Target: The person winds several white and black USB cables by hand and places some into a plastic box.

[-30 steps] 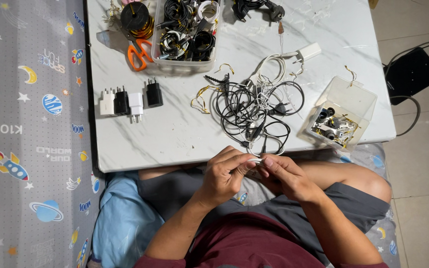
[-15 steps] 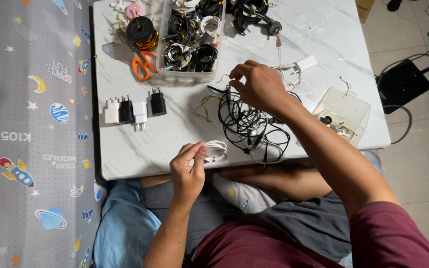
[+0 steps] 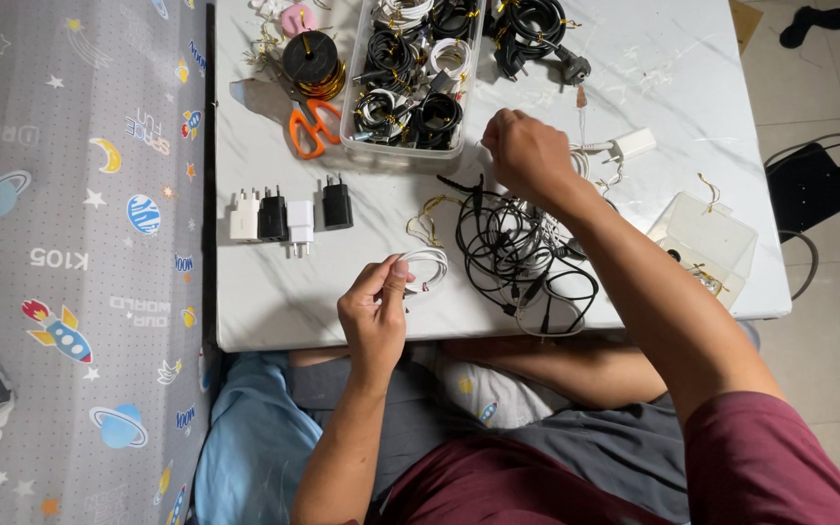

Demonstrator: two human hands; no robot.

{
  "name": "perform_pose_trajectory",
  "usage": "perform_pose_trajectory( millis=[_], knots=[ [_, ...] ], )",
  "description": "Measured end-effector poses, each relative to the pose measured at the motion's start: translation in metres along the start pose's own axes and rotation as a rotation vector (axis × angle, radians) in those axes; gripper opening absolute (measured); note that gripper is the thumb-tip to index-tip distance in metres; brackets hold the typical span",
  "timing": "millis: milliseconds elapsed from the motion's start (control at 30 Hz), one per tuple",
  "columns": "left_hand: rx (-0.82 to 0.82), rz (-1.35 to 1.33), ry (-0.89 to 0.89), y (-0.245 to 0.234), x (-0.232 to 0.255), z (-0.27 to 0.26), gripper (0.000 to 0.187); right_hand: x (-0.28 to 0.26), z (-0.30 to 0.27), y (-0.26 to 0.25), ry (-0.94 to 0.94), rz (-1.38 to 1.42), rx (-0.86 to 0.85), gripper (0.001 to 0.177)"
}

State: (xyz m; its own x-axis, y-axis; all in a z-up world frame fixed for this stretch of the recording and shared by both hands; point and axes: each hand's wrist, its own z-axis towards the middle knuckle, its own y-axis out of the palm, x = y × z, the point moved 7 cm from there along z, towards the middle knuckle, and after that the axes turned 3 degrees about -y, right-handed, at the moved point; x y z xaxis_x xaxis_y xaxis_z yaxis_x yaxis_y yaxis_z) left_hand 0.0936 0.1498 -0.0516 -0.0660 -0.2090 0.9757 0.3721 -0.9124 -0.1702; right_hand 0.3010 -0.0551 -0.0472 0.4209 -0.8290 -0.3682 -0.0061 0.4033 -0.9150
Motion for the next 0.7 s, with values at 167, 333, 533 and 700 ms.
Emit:
perform_pose_trajectory(
  millis=[167, 333, 533, 700],
  knots=[
    [-0.009, -0.029, -0.019, 0.016, 0.000, 0.007, 0.023, -0.050, -0.092, -0.072, 0.002, 0.521, 0.119, 0.009],
    [-0.014, -0.048, 0.020, 0.045, 0.012, -0.003, 0.023, -0.075, -0.151, -0.043, 0.225, 0.787, 0.105, 0.008],
    [0.053, 0.121, 0.355, 0.067, 0.049, -0.028, 0.023, -0.063, -0.175, -0.029, 0.261, 0.793, 0.405, 0.011],
    [0.131, 0.244, 0.558, 0.073, 0.066, -0.046, 0.026, -0.050, -0.181, -0.004, 0.363, 1.204, 0.409, 0.020]
  ],
)
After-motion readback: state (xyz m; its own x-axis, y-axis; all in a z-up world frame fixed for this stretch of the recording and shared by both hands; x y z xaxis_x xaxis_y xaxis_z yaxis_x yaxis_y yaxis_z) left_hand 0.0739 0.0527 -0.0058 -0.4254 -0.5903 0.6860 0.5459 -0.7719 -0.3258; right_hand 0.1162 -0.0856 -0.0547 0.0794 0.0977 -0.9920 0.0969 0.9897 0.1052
